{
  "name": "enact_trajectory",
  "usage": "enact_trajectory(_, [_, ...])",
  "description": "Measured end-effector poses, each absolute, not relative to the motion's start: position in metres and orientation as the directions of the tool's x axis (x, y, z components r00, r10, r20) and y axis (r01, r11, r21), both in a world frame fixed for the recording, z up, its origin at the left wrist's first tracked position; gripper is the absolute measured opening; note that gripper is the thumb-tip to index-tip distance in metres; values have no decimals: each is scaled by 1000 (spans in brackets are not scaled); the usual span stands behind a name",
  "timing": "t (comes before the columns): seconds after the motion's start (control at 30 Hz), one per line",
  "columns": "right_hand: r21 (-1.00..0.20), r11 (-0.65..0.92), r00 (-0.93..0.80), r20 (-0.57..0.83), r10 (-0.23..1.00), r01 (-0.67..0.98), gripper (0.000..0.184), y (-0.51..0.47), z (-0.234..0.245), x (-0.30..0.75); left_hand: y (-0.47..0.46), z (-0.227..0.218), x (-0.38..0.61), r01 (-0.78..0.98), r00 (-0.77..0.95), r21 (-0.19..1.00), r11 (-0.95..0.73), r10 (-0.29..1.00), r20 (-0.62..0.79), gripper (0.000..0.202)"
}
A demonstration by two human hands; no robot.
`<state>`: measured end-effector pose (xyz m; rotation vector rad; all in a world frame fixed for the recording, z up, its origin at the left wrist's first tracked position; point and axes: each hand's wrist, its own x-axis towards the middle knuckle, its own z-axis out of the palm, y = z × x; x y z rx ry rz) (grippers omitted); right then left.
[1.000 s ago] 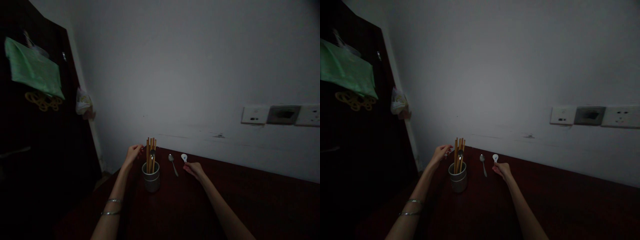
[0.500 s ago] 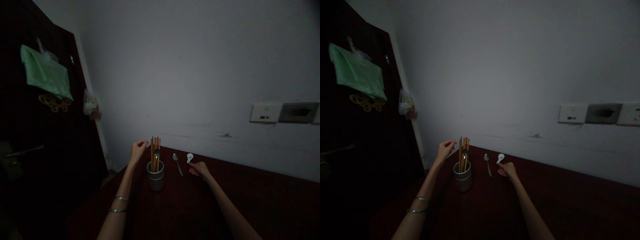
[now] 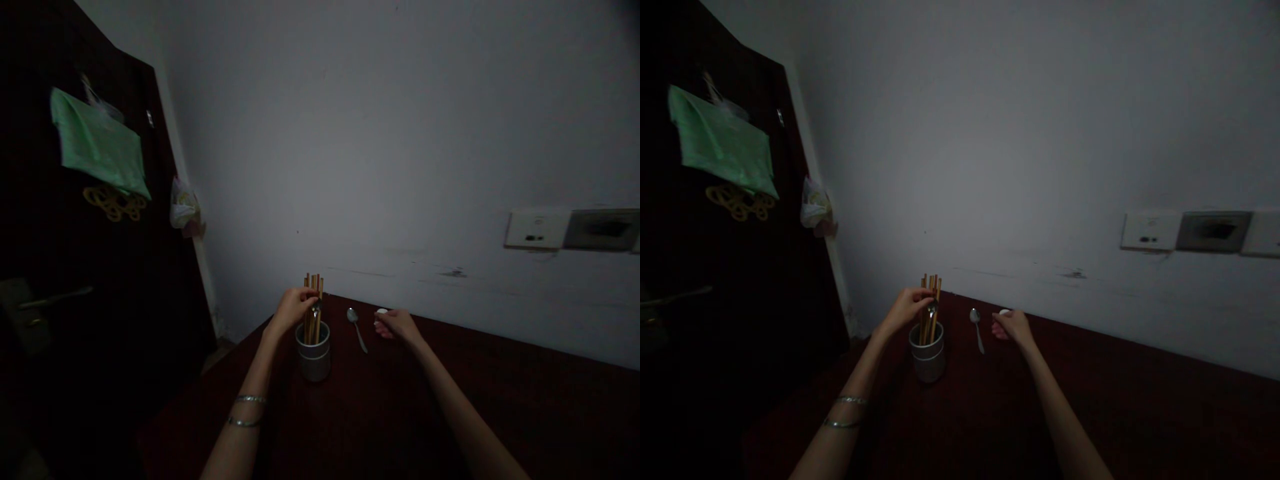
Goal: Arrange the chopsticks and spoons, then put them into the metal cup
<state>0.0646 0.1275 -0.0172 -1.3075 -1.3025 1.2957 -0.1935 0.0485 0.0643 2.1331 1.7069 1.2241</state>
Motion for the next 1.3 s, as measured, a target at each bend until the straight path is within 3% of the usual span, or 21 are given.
enact_trajectory(0.13, [-988,30,-216,-4,976,155,23,108,8,39,52,58,-193,758,47,554,-344,876,479,28])
enact_trajectory(0.3, [-974,219,-495,165,853,52,77,75,10,-11,52,57,-196,766,79,527,-369,867,492,29])
enact_trajectory(0.37, [-968,250,-570,209,795,-8,85,64,3,-30,52,57,-195,760,73,535,-369,867,493,29])
enact_trajectory(0.5, [-922,373,-584,360,727,-104,77,49,-9,-52,51,60,-191,717,56,590,-370,875,481,27])
enact_trajectory(0.7, [-910,414,-570,355,741,-28,66,45,-8,-51,35,80,-184,606,-63,685,-404,834,548,26])
enact_trajectory(1.0, [-921,389,-602,323,730,-22,61,52,-10,-49,36,168,-230,629,-391,601,-494,467,793,27])
enact_trajectory(1.13, [-928,372,-630,301,716,-20,61,52,-8,-47,67,181,-279,540,-570,722,-433,443,692,26])
enact_trajectory(1.3, [-931,364,-632,290,719,-13,61,51,-7,-46,110,134,-325,324,-760,914,-244,508,405,14])
